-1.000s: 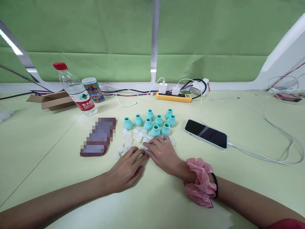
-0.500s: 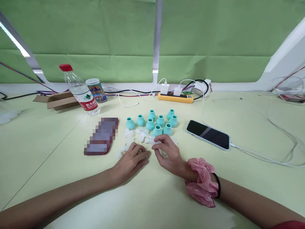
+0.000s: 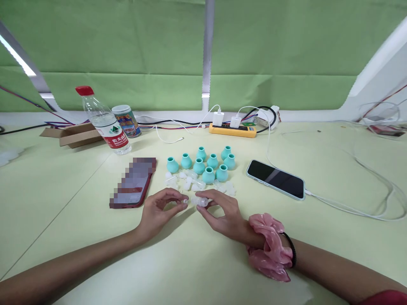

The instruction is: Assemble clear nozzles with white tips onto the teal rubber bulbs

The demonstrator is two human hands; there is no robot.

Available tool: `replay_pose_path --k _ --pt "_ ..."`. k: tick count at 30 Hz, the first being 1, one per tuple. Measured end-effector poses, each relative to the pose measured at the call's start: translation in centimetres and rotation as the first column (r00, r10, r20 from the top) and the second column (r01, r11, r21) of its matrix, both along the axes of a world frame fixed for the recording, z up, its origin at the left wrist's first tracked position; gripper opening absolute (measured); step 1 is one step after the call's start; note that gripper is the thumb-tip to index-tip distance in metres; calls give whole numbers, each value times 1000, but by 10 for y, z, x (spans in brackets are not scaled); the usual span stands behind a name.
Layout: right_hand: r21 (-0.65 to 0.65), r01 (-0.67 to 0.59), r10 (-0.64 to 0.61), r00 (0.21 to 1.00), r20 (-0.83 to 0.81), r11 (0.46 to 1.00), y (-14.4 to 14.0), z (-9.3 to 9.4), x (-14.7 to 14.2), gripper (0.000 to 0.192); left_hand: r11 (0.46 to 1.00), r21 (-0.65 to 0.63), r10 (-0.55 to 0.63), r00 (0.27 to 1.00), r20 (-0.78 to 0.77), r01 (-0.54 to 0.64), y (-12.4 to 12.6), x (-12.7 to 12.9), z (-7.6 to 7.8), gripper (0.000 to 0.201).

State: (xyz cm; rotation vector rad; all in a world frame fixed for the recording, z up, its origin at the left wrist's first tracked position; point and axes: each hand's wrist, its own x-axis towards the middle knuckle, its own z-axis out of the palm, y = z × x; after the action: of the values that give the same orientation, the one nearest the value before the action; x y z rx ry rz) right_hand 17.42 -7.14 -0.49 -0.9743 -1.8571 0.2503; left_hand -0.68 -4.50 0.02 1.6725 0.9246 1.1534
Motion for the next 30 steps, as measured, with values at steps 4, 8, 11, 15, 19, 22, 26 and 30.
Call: replay_pose_path --k 4,8,11,15,19,22,26,30 --pt "-103 -5 4 1000 -14 995 -3 -5 1 31 997 73 -12 1000 22 10 -1 1 0 4" --pt "-78 -20 17 999 -29 997 -2 -4 -1 30 964 266 -23 999 44 10 0 1 -1 9" --pt "-72 -26 24 999 -24 997 -1 -3 -3 26 919 394 -37 998 50 15 1 0 -3 15" --pt "-153 -43 35 998 -58 987 -1 -2 -6 23 895 443 -57 998 18 43 0 0 -4 23" --pt "-283 -82 42 989 -143 956 -4 -2 -8 21 947 321 -22 1000 8 18 -2 0 0 15" --pt "-324 -114 57 982 -180 939 -5 -3 -8 19 937 347 -48 999 20 38 -1 0 0 12" --pt "-324 -115 58 981 -183 939 -4 -4 -7 17 895 441 -88 996 21 70 1 0 -3 19" --pt "-308 -115 56 979 -196 944 -4 -4 -7 17 863 496 -86 996 -36 93 2 1 -4 26"
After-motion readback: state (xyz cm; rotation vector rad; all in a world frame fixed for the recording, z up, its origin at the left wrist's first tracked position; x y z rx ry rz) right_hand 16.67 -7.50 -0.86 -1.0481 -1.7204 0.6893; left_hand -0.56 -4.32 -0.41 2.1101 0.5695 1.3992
